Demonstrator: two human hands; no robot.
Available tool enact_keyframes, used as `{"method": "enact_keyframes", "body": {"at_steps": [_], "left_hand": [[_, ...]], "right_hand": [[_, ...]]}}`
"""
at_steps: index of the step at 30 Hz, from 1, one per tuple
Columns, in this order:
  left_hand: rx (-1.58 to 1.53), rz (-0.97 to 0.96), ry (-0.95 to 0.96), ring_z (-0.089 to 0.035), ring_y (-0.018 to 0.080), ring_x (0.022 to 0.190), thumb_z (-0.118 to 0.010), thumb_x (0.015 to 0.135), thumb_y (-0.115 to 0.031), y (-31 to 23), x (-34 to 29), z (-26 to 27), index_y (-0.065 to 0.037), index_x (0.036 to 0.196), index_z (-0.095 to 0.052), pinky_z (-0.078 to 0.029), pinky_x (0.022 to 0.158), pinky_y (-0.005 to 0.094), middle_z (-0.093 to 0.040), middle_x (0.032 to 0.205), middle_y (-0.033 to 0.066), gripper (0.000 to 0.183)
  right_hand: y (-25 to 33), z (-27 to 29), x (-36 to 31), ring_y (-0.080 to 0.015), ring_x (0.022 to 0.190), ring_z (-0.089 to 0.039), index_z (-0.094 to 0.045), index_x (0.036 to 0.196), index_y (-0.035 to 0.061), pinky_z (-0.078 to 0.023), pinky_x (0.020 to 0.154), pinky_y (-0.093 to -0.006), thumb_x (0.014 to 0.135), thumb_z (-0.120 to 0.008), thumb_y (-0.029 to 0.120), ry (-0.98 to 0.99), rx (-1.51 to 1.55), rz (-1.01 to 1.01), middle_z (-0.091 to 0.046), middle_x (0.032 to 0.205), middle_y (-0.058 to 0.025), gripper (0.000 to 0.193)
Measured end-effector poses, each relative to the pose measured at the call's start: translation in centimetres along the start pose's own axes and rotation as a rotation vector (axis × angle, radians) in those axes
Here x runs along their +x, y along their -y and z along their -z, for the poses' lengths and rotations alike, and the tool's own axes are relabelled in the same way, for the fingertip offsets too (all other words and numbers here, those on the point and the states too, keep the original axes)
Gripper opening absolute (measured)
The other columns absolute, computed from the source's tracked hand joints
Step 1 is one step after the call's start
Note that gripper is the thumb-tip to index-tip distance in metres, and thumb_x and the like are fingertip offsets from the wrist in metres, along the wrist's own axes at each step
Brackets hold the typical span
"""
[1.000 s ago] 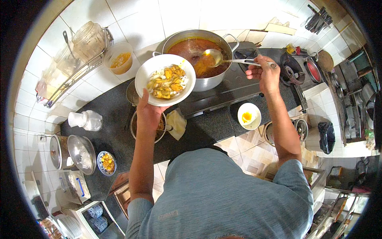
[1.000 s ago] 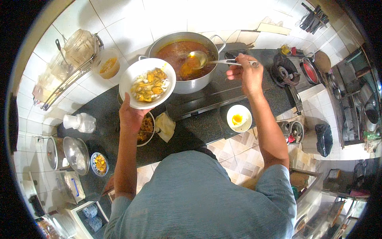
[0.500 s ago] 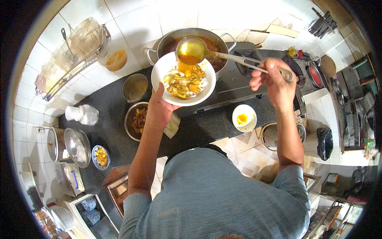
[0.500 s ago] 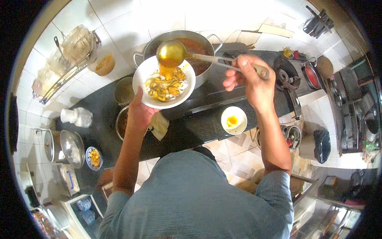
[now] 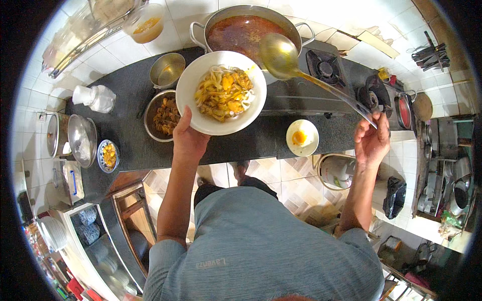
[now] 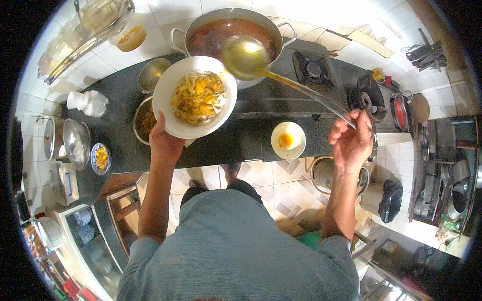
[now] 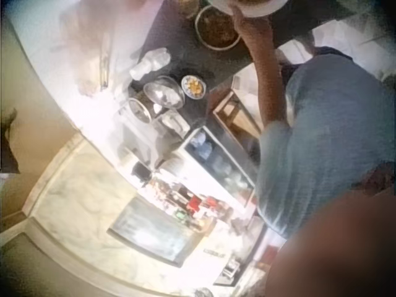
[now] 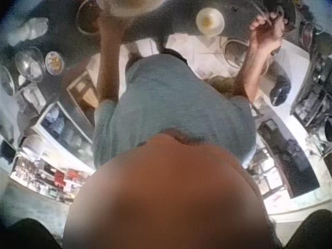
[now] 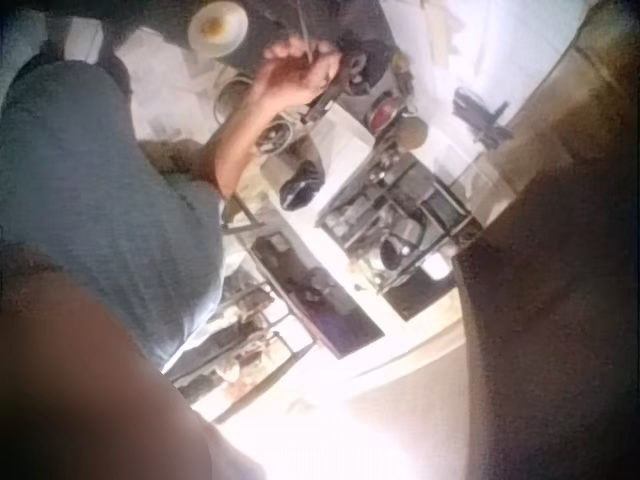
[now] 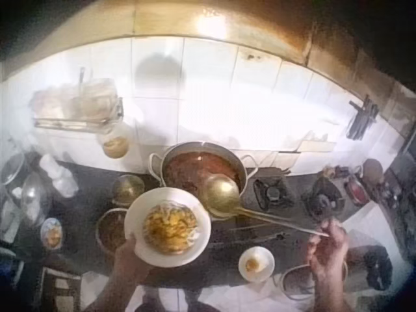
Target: The person assembles two noodle dishes by placing rice noodles into bowls, adding fried chicken pieces and boiled eggs, ladling broth over the contents, and sprinkling a dry garnish. The person uses tongs, a ladle, and a spoon to handle the ingredients and finishes by placing the bowls on a counter.
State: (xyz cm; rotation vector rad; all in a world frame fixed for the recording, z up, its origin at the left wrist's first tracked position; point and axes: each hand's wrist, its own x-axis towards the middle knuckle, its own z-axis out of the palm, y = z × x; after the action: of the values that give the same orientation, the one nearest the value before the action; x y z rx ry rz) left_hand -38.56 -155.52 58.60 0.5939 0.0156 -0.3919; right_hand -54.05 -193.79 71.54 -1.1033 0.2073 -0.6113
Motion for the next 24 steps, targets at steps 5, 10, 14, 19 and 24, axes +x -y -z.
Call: {"method": "enact_keyframes", "body": {"at_steps": [5,10,14,19,24], "left_hand": [[-0.013,-0.143,-0.003,-0.041,0.0333,0.146,-0.046,0.107,-0.050,-4.0,-6.5,5.0,-0.005,0.156,-0.037,-0.034,0.120,0.0522,-0.046,0.156,0.0144,0.067],[0.183,-0.364,-0.312,-0.057,0.0410,0.129,-0.042,0.103,-0.063,-15.0,-17.2,11.9,-0.001,0.148,-0.045,-0.047,0.108,0.0573,-0.057,0.143,0.0203,0.077],[0.125,-0.149,0.188,-0.064,0.0467,0.118,-0.043,0.102,-0.064,-25.3,-29.4,16.5,0.002,0.149,-0.042,-0.059,0.086,0.0625,-0.056,0.142,0.0263,0.081],[0.167,-0.398,0.003,-0.065,0.0487,0.105,-0.048,0.102,-0.061,-31.6,-43.1,21.4,0.003,0.147,-0.043,-0.060,0.078,0.0574,-0.057,0.136,0.0289,0.079],[0.111,-0.562,-0.126,-0.065,0.0483,0.104,-0.049,0.102,-0.061,-33.1,-52.8,25.7,0.003,0.146,-0.044,-0.059,0.077,0.0552,-0.058,0.135,0.0289,0.078]], "right_hand": [[-2.3,7.4,-6.6,-0.0222,0.061,-0.063,-0.063,0.104,0.0065,-0.049,0.050,-0.0330,0.107,-0.055,0.036,-0.165,-0.130,0.053,-0.068,0.081,-0.0116,0.031],[-10.1,13.8,-13.8,-0.0259,0.071,-0.068,-0.062,0.104,0.0015,-0.055,0.062,-0.0361,0.107,-0.055,0.032,-0.336,-0.315,0.049,-0.070,0.085,-0.0164,0.031],[-17.6,18.3,-16.8,-0.0301,0.082,-0.072,-0.060,0.111,-0.0005,-0.060,0.075,-0.0403,0.106,-0.055,0.027,-0.424,-0.215,0.026,-0.072,0.091,-0.0201,0.029],[-24.4,22.3,-16.1,-0.0363,0.093,-0.070,-0.055,0.118,-0.0047,-0.062,0.087,-0.0454,0.105,-0.055,0.024,-0.587,-0.036,-0.078,-0.068,0.102,-0.0252,0.031],[-30.1,24.2,-17.7,-0.0343,0.098,-0.066,-0.059,0.112,-0.0014,-0.058,0.095,-0.0451,0.104,-0.057,0.022,-0.464,0.167,-0.069,-0.067,0.101,-0.0202,0.025]]}}
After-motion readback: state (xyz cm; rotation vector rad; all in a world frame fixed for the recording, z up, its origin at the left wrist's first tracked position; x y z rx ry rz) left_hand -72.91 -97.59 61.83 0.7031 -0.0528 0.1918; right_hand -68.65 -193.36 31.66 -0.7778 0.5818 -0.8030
